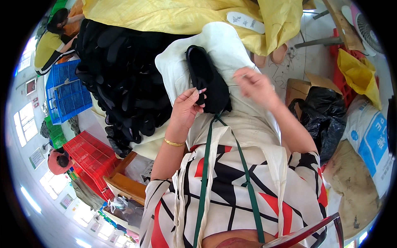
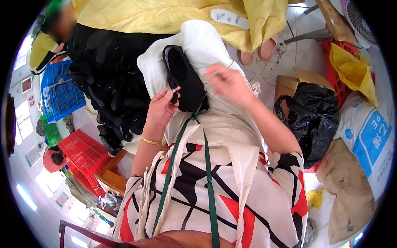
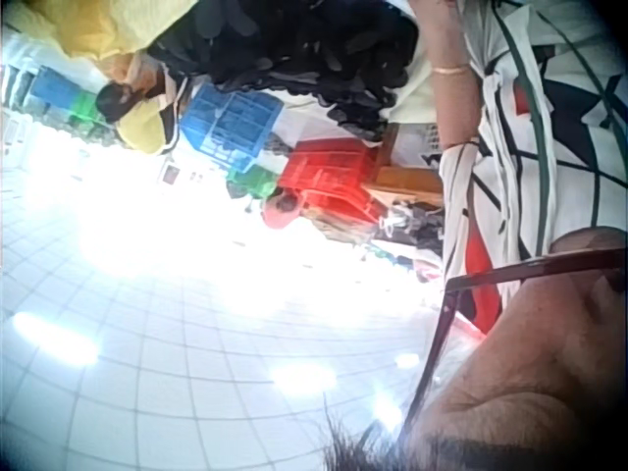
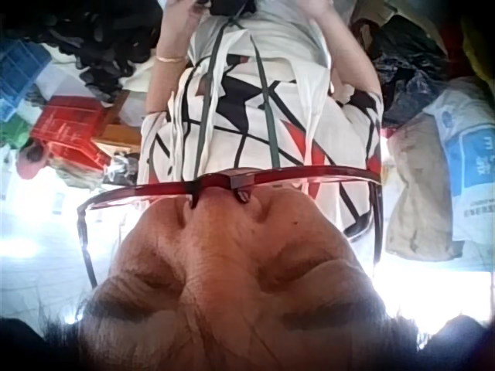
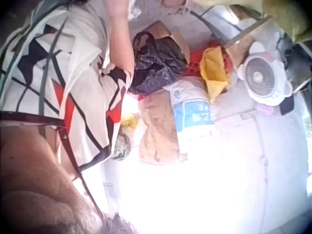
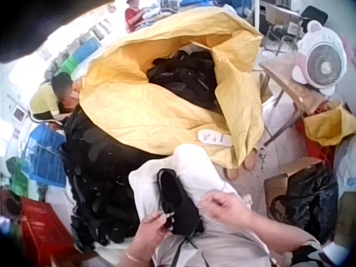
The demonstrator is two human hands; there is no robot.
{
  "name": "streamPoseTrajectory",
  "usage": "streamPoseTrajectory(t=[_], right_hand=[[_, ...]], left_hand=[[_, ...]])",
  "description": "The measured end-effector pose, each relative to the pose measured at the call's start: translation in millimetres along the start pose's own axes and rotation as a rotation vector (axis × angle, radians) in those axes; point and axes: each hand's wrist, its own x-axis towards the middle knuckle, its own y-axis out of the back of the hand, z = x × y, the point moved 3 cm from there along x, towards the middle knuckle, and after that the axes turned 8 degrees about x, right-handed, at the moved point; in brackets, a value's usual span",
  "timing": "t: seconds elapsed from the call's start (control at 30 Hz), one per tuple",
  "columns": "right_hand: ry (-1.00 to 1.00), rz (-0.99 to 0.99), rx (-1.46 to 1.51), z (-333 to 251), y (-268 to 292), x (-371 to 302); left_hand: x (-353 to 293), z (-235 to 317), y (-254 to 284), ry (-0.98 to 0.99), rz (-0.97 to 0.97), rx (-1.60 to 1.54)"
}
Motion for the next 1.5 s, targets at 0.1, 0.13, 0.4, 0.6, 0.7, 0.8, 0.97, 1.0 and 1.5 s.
streamPoseTrajectory(t=[0.1,0.13,0.4,0.6,0.7,0.8,0.97,1.0,1.5], right_hand=[[0.191,-0.122,-0.223,9,-44,2],[0.234,-0.118,-0.314,12,-51,3],[0.276,-0.121,-0.459,5,-64,7],[0.257,-0.113,-0.486,3,-64,6],[0.276,-0.106,-0.473,5,-64,7],[0.257,-0.119,-0.49,5,-64,8],[0.327,-0.117,-0.445,5,-64,9],[0.351,-0.122,-0.431,5,-63,9],[-0.144,-0.177,-0.197,11,-67,14]], left_hand=[[1,-1,-1,0.006,-0.021,-0.049],[0,-2,-1,0.01,-0.026,-0.061],[1,-2,-2,0.064,-0.004,-0.115],[2,-2,0,0.088,-0.001,-0.122],[2,-1,-1,0.094,-0.004,-0.125],[3,-1,0,0.096,-0.001,-0.123],[1,-1,0,0.049,0.04,-0.073],[0,-2,1,0.045,0.065,-0.063],[-1,1,-5,0.098,0.117,0.093]])
